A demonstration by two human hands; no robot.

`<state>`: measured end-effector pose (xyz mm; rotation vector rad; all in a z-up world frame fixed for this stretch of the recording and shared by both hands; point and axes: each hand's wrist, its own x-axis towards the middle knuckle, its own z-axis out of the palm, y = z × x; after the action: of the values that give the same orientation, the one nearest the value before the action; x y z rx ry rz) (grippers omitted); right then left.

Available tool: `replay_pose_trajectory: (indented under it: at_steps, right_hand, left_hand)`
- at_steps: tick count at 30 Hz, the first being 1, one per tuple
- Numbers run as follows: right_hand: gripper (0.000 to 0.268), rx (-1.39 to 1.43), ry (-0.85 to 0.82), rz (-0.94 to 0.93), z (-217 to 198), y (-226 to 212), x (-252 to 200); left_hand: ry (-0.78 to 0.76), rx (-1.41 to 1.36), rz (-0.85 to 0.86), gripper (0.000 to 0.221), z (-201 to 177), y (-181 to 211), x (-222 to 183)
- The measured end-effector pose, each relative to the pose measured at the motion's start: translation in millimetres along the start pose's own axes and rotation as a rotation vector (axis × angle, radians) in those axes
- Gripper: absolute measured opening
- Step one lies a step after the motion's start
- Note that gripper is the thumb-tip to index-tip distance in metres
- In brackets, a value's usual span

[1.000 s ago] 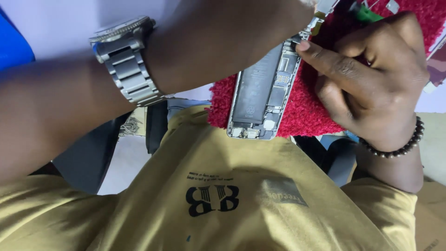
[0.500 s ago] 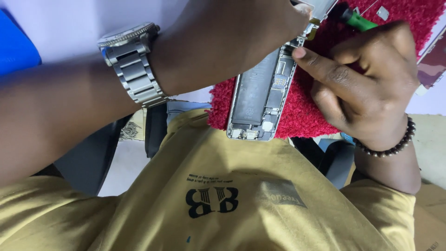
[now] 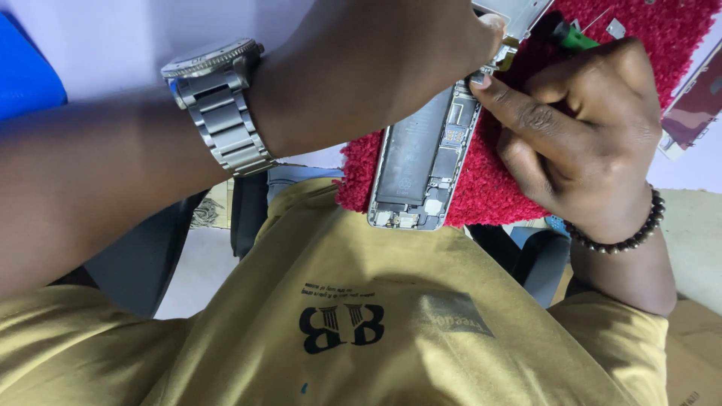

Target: Reassembling a mobile phone by connecting the screen ribbon cables to the motherboard and fitting the screen into the frame.

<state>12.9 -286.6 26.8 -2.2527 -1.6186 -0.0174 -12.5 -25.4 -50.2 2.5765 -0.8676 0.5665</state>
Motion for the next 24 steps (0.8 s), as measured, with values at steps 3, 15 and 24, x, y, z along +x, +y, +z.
replay_pose_trajectory:
  at_steps: [3,15,24]
  right_hand:
    - [0.026,0.014,0.005,0.0,1.3,1.3,0.2]
    - [0.028,0.024,-0.017,0.016,1.2,-0.5,3.3]
    - [0.028,-0.029,-0.02,-0.014,3.0,-4.1,7.8]
  left_hand:
    - [-0.026,0.027,-0.002,0.026,0.0,1.8,1.1]
    - [-0.061,-0.166,-0.144,0.032,-1.7,6.0,3.7]
    - [-0.063,-0.26,-0.217,0.036,-6.1,6.7,5.3]
